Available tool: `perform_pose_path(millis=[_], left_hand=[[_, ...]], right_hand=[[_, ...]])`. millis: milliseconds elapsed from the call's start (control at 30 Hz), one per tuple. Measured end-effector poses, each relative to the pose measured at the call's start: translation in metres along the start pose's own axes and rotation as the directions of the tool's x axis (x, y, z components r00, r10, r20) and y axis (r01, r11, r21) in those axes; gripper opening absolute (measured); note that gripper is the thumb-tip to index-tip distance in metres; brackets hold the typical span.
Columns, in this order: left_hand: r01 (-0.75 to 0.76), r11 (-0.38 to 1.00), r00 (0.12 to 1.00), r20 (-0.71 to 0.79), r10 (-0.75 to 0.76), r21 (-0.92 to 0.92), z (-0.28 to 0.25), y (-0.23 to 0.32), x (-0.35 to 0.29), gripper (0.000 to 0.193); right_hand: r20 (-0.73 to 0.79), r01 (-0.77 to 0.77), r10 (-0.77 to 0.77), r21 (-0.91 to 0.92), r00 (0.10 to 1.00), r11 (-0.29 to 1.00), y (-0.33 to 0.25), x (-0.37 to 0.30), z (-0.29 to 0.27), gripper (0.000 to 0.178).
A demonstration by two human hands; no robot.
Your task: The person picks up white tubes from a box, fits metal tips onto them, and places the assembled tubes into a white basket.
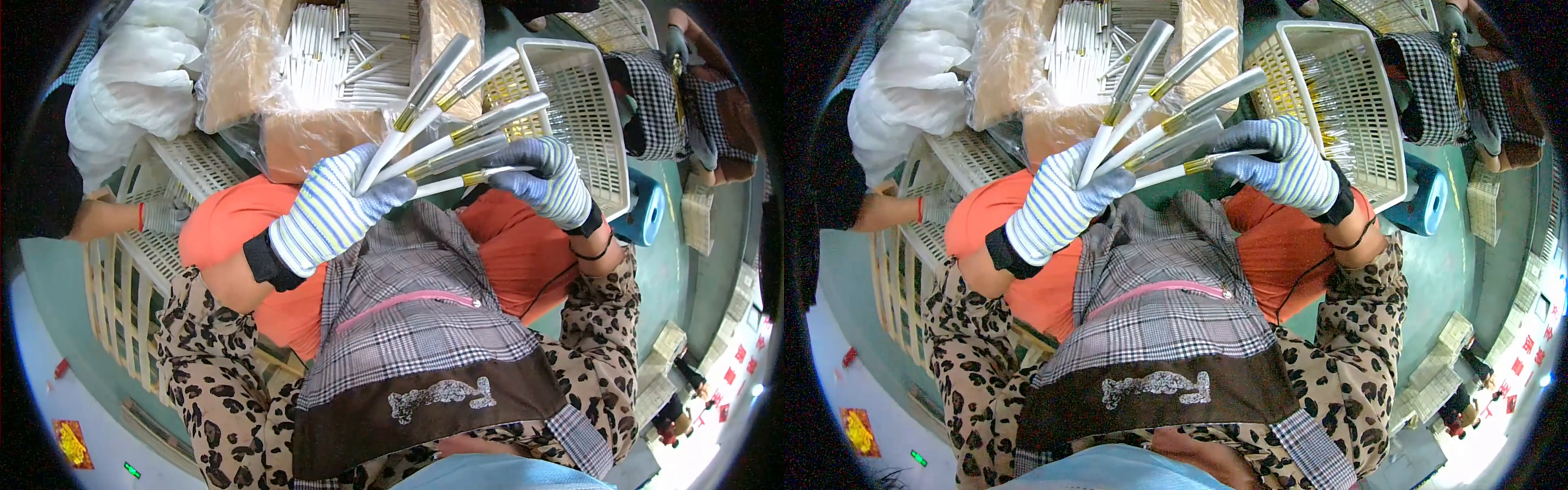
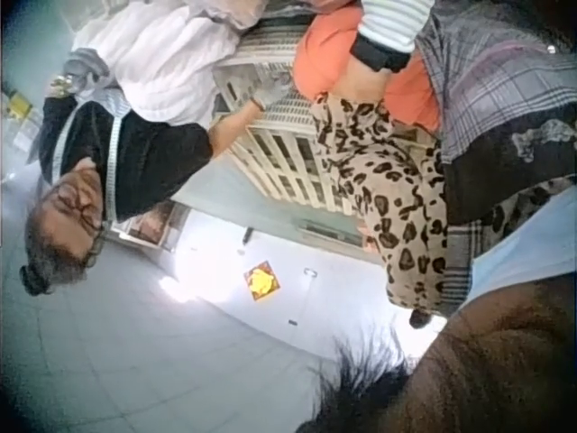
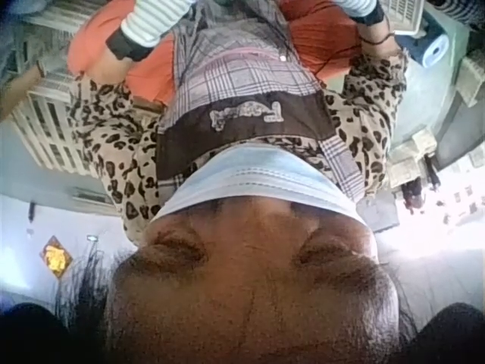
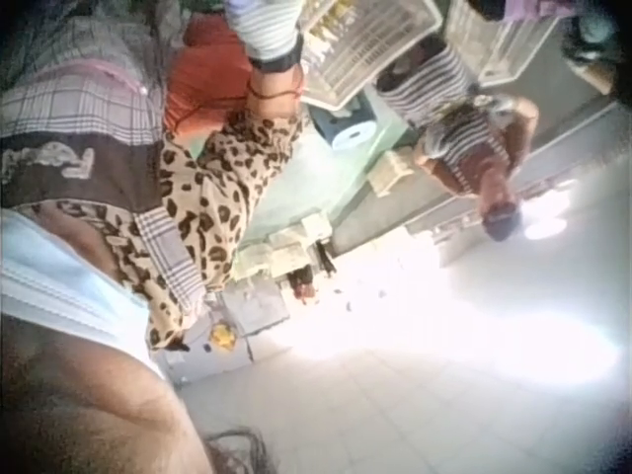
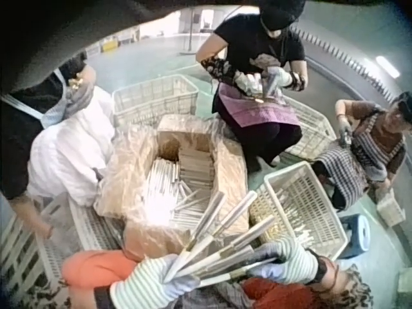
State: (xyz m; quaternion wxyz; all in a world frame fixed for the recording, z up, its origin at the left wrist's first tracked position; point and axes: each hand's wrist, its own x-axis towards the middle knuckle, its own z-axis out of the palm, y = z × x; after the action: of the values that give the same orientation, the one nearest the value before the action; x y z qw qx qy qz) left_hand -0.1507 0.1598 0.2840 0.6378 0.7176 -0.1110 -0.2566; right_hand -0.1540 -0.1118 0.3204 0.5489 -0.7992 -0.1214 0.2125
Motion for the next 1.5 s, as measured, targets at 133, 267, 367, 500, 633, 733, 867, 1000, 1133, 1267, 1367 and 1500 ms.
perform_pose_path(millis=[133, 267, 367, 500, 633, 733, 867, 1000, 1133, 1267, 1367, 1500], left_hand=[[0.025, 0.999, 1.0, 0.006, -0.025, -0.043, -0.003, 0.0, 0.002, 0.044], [-0.027, 0.994, 0.999, -0.021, 0.025, -0.108, -0.007, 0.005, 0.015, 0.043], [0.059, 0.97, 0.998, 0.02, -0.056, -0.235, -0.008, 0.011, 0.027, 0.042], [0.176, 0.951, 0.984, 0.005, -0.181, -0.254, -0.001, 0.014, 0.033, 0.033], [0.256, 0.893, 0.967, 0.098, -0.236, -0.369, 0.018, 0.004, 0.034, 0.031], [0.214, 0.926, 0.964, 0.217, -0.15, -0.311, 0.031, -0.003, 0.034, 0.048], [0.343, 0.865, 0.891, 0.419, -0.177, -0.366, 0.044, -0.013, 0.035, 0.037], [0.489, 0.83, 0.809, 0.496, -0.315, -0.27, 0.041, -0.006, 0.029, 0.025], [0.492, 0.741, 0.843, 0.461, -0.275, -0.457, 0.045, -0.01, 0.011, 0.021], [0.56, 0.651, 0.796, 0.551, -0.251, -0.512, 0.065, -0.054, -0.032, 0.024], [0.539, 0.7, 0.811, 0.512, -0.283, -0.468, 0.066, -0.048, -0.031, 0.022], [0.446, 0.725, 0.875, 0.427, -0.229, -0.525, 0.063, -0.04, -0.025, 0.022]], right_hand=[[-0.049, -0.005, 0.004, -0.006, 0.999, 1.0, 0.001, 0.003, 0.003, 0.021], [-0.241, 0.074, -0.062, 0.042, 0.969, 0.996, -0.007, 0.015, -0.001, 0.029], [-0.319, 0.053, 0.028, 0.243, 0.947, 0.969, -0.009, 0.03, -0.01, 0.048], [-0.342, 0.13, 0.06, 0.505, 0.938, 0.853, 0.019, 0.044, -0.016, 0.062], [-0.077, 0.057, -0.011, 0.633, 0.997, 0.772, 0.025, 0.053, 0.012, 0.069], [-0.045, 0.049, -0.022, 0.791, 0.999, 0.61, 0.016, 0.064, 0.033, 0.069], [-0.113, 0.023, 0.162, 0.881, 0.98, 0.473, 0.023, 0.068, 0.041, 0.055], [-0.111, 0.036, 0.143, 0.896, 0.983, 0.443, 0.021, 0.07, 0.05, 0.049], [-0.072, 0.009, 0.144, 0.919, 0.987, 0.394, 0.025, 0.072, 0.048, 0.054], [-0.303, 0.189, 0.181, 0.863, 0.936, 0.469, 0.022, 0.072, 0.057, 0.058], [-0.215, 0.129, 0.025, 0.67, 0.976, 0.731, 0.038, 0.066, 0.058, 0.054], [-0.235, 0.089, 0.051, 0.549, 0.971, 0.831, 0.027, 0.049, 0.08, 0.048]])
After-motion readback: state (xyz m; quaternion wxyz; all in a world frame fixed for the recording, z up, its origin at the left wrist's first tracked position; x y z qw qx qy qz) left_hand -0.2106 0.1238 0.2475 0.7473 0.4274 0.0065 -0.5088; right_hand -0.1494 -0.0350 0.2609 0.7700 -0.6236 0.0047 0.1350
